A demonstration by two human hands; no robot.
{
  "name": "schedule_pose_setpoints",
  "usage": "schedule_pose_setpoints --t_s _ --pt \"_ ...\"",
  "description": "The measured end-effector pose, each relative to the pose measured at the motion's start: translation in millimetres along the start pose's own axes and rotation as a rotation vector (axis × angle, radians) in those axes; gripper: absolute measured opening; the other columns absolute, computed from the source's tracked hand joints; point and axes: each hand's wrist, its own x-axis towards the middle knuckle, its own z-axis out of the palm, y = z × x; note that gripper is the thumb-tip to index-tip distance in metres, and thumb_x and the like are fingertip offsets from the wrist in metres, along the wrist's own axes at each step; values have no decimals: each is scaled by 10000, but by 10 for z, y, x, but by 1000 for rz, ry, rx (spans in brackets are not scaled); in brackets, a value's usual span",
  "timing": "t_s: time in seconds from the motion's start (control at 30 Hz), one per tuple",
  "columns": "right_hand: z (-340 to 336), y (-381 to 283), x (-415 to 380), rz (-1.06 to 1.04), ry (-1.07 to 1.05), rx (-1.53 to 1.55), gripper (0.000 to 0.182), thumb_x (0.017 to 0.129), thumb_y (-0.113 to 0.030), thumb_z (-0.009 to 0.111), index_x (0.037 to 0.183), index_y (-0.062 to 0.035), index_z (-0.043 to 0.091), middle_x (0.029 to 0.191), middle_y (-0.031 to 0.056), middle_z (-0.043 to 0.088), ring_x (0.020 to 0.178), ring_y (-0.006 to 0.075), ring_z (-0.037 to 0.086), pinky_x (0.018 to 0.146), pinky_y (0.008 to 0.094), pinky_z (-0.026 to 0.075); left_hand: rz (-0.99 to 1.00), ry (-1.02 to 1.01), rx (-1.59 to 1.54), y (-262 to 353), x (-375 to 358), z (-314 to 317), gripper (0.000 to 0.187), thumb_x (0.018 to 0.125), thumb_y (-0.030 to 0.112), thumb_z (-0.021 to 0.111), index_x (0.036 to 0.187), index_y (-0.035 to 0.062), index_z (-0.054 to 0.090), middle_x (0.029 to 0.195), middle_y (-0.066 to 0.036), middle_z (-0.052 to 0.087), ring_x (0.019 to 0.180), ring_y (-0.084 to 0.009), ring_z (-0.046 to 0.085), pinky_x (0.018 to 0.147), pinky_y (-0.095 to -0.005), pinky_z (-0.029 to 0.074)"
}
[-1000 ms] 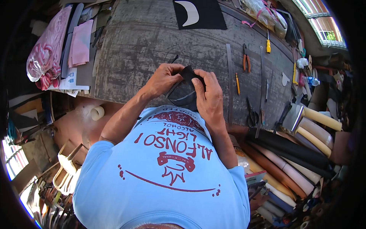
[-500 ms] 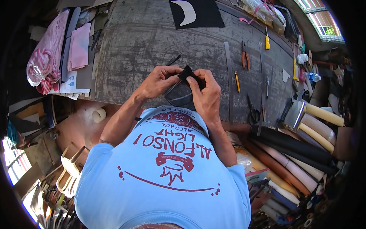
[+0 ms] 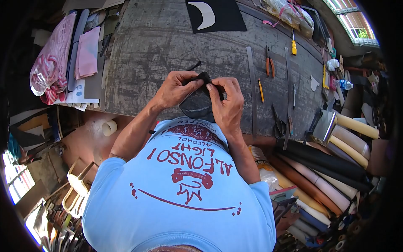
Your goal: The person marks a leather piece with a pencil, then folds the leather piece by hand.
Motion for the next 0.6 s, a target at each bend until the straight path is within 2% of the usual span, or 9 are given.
schedule_pose_setpoints --t_s 0.3,0.4,0.6 --pt "47 7 -39 -244 51 -179 160 834 -10 728 991 -39 720 878 96 615 784 238 633 686 338 510 0 -38 -107 18 -9 -23 183 961 103 618 1053 -29 705 875 20 672 790 -26 551 687 -208 469" --pt "37 15 -37 -239 46 -170 171 832 -10 729 1000 -33 706 887 104 623 805 253 643 699 341 517 21 -34 -87 -10 5 -15 184 960 94 610 1056 -33 702 876 20 671 788 -26 551 686 -206 468" --pt "12 -7 -7 -64 15 -10 177 847 -16 722 1016 -7 669 928 121 650 831 237 661 717 327 534 17 -42 -106 17 16 -33 182 960 94 604 1052 -27 704 846 26 656 753 -18 537 655 -200 454"
